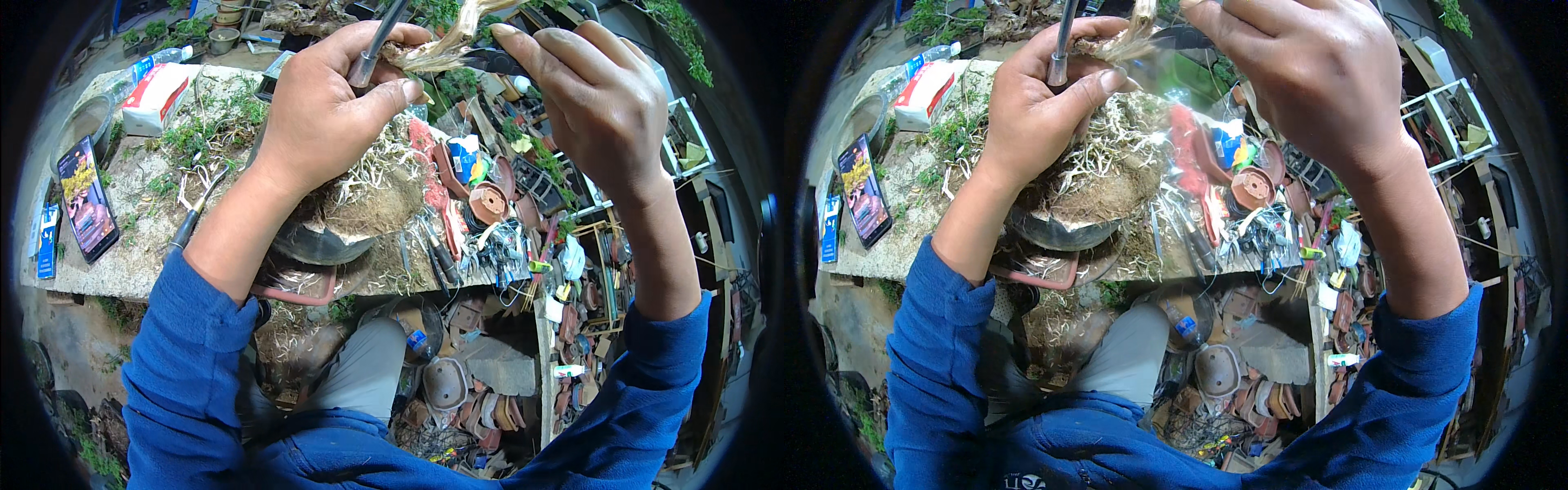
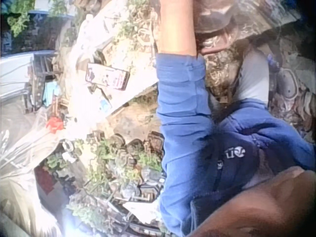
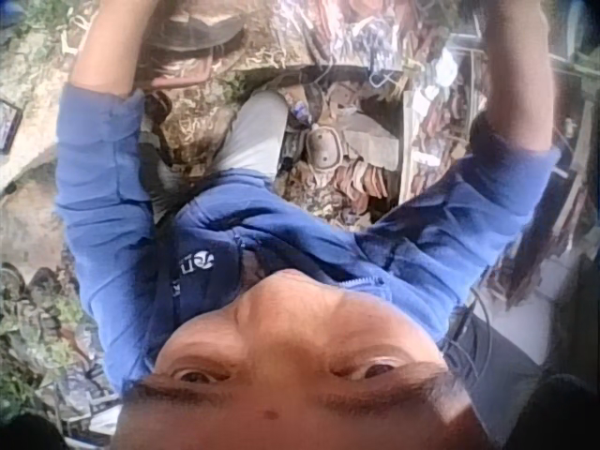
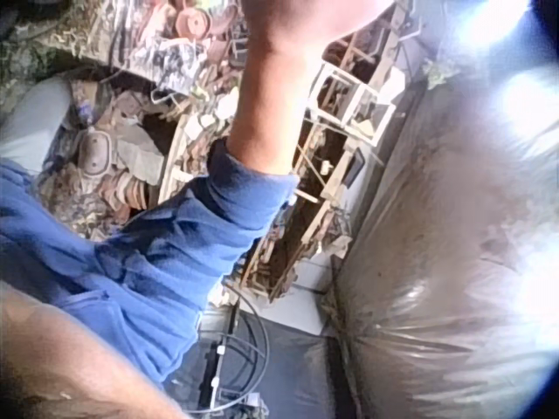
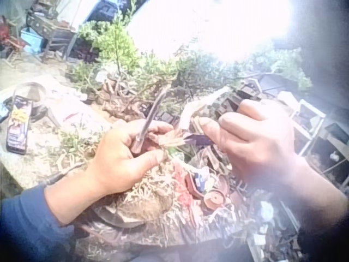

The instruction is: The person uses a metal carving tool and pliers to remove bark and shape deadwood on a bonsai tree. They repeatedly scrape and pull away loose material, rotating the branch to access different areas.

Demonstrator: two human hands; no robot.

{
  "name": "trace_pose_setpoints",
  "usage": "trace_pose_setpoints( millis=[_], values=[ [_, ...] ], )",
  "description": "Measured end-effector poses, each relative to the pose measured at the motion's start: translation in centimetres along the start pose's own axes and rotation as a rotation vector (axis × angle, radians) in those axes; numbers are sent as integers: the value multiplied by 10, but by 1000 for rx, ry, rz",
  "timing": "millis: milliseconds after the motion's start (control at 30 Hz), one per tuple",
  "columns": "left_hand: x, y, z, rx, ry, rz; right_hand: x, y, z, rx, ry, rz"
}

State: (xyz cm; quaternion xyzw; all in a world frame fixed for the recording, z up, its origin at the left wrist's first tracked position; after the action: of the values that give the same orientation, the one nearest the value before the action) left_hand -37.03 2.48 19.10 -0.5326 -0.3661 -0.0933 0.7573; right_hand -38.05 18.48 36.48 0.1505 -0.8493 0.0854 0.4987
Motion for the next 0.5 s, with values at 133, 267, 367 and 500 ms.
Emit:
trace_pose_setpoints(
  millis=[133, 267, 367, 500],
  values=[
    [-1, 0, 1, 3, 45, 0, -9, -5, -3, 76, 41, -26],
    [-3, -1, 1, -6, 116, -24, -50, -9, -7, 116, -398, -117],
    [-3, 0, 3, -73, 276, -49, -63, -1, 6, 82, -372, 53],
    [3, -1, 2, -29, 128, -40, -54, 29, 19, -234, -410, 329]
  ],
)
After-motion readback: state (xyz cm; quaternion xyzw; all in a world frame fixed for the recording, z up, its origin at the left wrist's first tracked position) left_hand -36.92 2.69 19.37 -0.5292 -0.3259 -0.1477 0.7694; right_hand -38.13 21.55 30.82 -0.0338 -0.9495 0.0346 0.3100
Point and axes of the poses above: each hand's wrist, its own y-axis away from the middle knuckle, its own z-axis out of the palm, x = y × z, the point moved 5 cm from there along -y, towards the middle knuckle, and after that the axes turned 5 degrees about -y, right-handed, at the moved point
